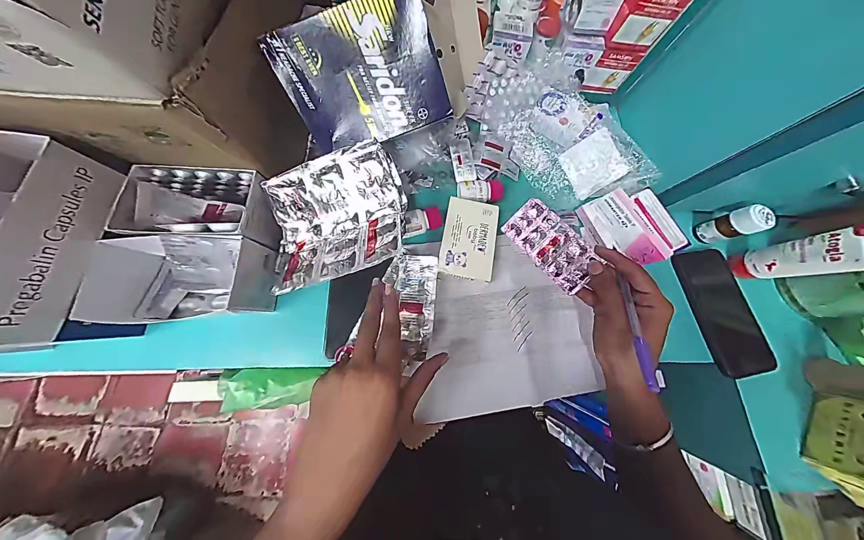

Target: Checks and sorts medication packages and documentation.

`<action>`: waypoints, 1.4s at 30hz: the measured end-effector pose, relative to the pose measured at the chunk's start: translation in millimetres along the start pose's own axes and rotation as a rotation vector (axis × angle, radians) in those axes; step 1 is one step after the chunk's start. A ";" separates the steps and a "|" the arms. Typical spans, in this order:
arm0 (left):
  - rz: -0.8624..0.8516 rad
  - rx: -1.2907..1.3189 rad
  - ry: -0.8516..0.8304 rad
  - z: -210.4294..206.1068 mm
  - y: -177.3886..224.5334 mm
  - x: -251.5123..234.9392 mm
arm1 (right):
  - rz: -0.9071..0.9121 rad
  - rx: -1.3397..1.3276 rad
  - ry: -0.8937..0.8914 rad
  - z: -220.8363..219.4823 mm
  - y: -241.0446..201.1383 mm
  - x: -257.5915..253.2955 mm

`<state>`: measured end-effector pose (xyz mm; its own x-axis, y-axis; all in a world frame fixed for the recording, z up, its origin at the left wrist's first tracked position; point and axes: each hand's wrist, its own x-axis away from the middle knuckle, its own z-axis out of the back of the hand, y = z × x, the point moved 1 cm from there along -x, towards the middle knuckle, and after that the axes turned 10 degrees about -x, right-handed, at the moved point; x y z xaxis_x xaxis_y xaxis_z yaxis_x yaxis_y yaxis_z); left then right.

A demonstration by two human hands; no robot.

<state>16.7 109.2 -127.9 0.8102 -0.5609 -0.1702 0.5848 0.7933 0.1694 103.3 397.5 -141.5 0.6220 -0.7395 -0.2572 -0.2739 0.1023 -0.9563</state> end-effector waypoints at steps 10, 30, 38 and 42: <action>0.190 -0.170 -0.062 -13.3 7.4 -13.6 | 0.274 0.661 -0.061 -2.6 -0.3 -14.6; 0.239 -0.245 0.031 -14.6 -8.1 -19.8 | 0.400 1.012 -0.938 -87.1 31.7 -167.6; 0.313 -0.199 -0.014 -11.8 -22.4 -17.3 | 0.198 1.008 -0.992 -84.8 24.1 -183.5; 0.308 -0.178 -0.029 -12.7 -26.3 -14.2 | 0.251 0.931 -0.971 -98.2 10.7 -176.1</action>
<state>-10.7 99.3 -142.3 0.9498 -0.2931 -0.1094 0.2985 0.9538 0.0358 -81.1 463.5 -92.9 0.9945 0.0854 -0.0604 -0.1043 0.8542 -0.5093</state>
